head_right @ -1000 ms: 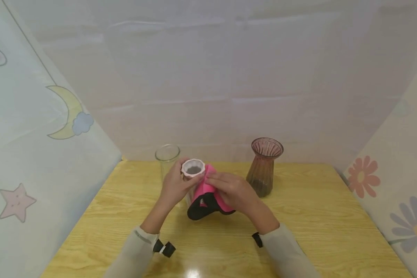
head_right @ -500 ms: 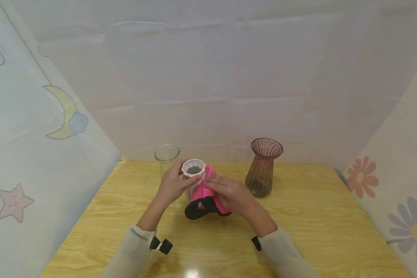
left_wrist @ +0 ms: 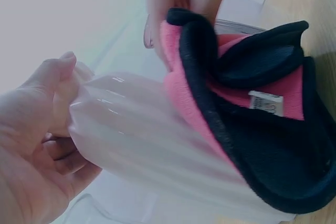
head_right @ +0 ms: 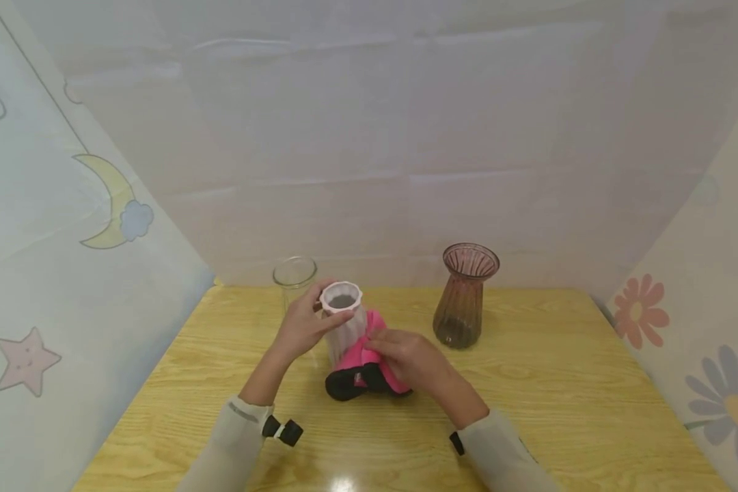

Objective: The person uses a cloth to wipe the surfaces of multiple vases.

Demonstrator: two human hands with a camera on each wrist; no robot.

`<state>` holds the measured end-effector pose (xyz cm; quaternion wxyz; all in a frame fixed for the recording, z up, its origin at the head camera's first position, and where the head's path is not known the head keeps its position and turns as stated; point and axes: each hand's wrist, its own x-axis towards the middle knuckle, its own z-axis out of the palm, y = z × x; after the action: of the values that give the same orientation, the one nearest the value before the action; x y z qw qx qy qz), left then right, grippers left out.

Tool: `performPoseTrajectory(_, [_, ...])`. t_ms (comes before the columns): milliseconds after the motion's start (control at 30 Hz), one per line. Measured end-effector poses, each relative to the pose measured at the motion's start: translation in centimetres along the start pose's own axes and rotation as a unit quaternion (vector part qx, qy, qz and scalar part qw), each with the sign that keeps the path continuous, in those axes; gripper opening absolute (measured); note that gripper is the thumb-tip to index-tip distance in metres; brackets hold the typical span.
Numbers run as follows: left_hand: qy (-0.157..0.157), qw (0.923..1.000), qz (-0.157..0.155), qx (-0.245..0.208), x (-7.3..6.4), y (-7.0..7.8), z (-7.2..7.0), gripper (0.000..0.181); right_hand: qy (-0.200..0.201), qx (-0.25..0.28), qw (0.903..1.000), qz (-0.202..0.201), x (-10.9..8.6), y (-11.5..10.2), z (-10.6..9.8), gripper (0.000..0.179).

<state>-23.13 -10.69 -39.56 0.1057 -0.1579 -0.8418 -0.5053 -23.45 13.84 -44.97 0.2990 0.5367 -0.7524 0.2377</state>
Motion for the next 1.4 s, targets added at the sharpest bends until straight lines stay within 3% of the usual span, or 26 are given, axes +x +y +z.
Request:
performPoseTrajectory(267, [-0.031, 0.9994, -0.015, -0.009, 0.2, -0.3, -0.4, 0.077, -0.033, -0.005, 0.9994, 0.012, -0.3, 0.0, 0.1, 0.043])
performPoseTrajectory(433, [0.013, 0.9996, -0.024, 0.005, -0.3, 0.4, 0.5, 0.093, -0.009, -0.019, 0.9997, -0.016, 0.4, 0.1, -0.8, 0.045])
performPoseTrajectory(567, [0.053, 0.9976, -0.018, 0.041, -0.5, 0.8, 1.3, 0.088, 0.030, -0.040, 0.9981, -0.037, 1.6, 0.1, -2.3, 0.021])
performPoseTrajectory(667, [0.064, 0.9960, -0.019, 0.060, -0.4, 0.9, 1.5, 0.081, 0.044, -0.050, 0.9967, -0.045, 2.4, 0.2, -3.0, 0.037])
performPoseTrajectory(733, [0.066, 0.9953, -0.024, 0.067, -0.4, 0.9, 1.4, 0.078, 0.048, -0.051, 0.9964, -0.048, 2.8, 0.2, -3.2, 0.039])
performPoseTrajectory(1133, [0.031, 0.9971, -0.027, 0.065, -0.4, 1.0, 1.0, 0.077, 0.028, -0.025, 0.9985, -0.039, 2.5, 0.5, -2.4, 0.041])
performPoseTrajectory(1300, [0.024, 0.9983, -0.021, 0.049, -0.3, 0.9, 0.7, 0.077, 0.011, -0.008, 0.9998, -0.013, 2.0, 0.3, -2.1, 0.022])
performPoseTrajectory(1400, [0.013, 0.9992, -0.019, 0.032, -0.2, 0.7, 0.5, 0.074, 0.010, -0.004, 0.9999, -0.009, 1.4, 0.3, -1.5, 0.037])
